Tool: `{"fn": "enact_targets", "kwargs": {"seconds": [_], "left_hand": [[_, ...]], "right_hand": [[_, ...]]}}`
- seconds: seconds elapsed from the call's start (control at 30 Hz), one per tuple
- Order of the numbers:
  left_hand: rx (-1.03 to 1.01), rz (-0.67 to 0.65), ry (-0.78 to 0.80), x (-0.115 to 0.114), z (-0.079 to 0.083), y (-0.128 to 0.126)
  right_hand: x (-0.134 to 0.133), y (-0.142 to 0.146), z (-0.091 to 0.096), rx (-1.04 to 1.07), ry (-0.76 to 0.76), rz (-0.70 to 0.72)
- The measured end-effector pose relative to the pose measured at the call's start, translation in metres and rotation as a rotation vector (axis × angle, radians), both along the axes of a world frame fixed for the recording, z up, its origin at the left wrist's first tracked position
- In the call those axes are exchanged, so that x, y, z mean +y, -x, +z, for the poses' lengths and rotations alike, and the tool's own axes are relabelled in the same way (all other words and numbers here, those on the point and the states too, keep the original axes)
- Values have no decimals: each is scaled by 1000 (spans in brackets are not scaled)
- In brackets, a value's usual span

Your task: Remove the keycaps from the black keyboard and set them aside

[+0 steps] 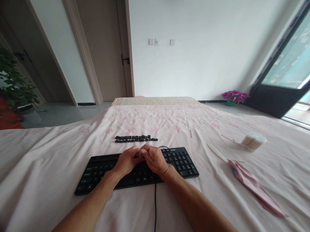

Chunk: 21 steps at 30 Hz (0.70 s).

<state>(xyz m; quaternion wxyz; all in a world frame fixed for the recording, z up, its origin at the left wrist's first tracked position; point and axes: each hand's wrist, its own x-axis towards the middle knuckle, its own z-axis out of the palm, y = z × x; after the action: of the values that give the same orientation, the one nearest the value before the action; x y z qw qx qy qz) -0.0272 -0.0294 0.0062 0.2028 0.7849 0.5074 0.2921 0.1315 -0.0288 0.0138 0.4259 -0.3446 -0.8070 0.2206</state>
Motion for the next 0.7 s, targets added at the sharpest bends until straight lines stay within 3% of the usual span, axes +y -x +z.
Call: {"fn": "enact_targets", "kwargs": {"seconds": [0.2,0.4,0.6,0.7], "left_hand": [[-60,-87,-56,-3,6,-3],[-226,-58,-29,0,0,0],[-437,-19,72,5,-6,2],[-521,6,68,8,-9,3]], "right_hand": [[-4,0,-1,136,-40,-19],[-7,-1,4,110,-109,-68],[-8,-4,9,-95,-318,-288],[-6,-3,10,-241,-380,-318]]}}
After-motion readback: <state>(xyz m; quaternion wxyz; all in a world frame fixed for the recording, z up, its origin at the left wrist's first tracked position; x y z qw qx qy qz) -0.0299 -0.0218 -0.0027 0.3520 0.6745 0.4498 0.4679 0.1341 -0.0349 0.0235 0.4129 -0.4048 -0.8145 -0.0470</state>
